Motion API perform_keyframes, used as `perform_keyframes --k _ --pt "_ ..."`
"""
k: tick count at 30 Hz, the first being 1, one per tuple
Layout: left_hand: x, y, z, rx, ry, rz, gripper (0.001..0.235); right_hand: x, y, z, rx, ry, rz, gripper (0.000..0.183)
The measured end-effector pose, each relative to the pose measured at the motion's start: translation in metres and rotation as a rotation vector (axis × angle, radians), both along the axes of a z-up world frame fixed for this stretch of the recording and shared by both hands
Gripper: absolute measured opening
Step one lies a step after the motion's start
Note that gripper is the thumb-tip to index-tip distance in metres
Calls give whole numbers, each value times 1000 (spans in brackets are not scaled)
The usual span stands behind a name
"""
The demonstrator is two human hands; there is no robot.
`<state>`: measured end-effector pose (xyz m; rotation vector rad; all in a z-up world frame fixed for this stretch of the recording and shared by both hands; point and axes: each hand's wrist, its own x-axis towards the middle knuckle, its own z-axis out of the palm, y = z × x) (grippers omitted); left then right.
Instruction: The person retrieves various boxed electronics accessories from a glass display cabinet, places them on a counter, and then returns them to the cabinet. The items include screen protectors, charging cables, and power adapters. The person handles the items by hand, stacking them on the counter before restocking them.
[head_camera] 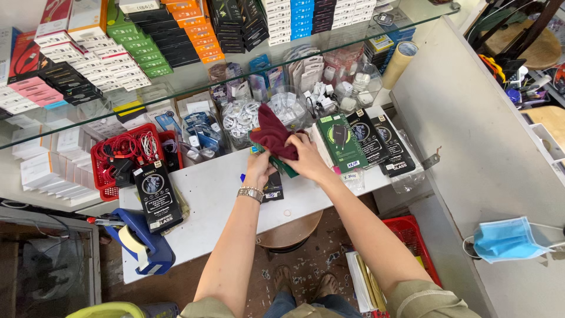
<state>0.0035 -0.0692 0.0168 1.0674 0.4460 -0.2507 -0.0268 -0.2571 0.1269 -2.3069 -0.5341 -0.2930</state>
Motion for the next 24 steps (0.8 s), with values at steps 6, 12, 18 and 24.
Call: perform_keyframes --k 6,12,18,24 --pt "-38 4 46 171 15 -268 31 30 -15 -15 54 260 -68 48" --pt "-48 6 61 105 -57 -363 35 26 -5 -19 24 22 -155 44" --pt "-37 33 65 -407 82 -3 34 28 -24 3 1134 773 -151 37" --pt "-19 34 58 -680 105 186 34 -5 -9 17 1348 775 -66 46"
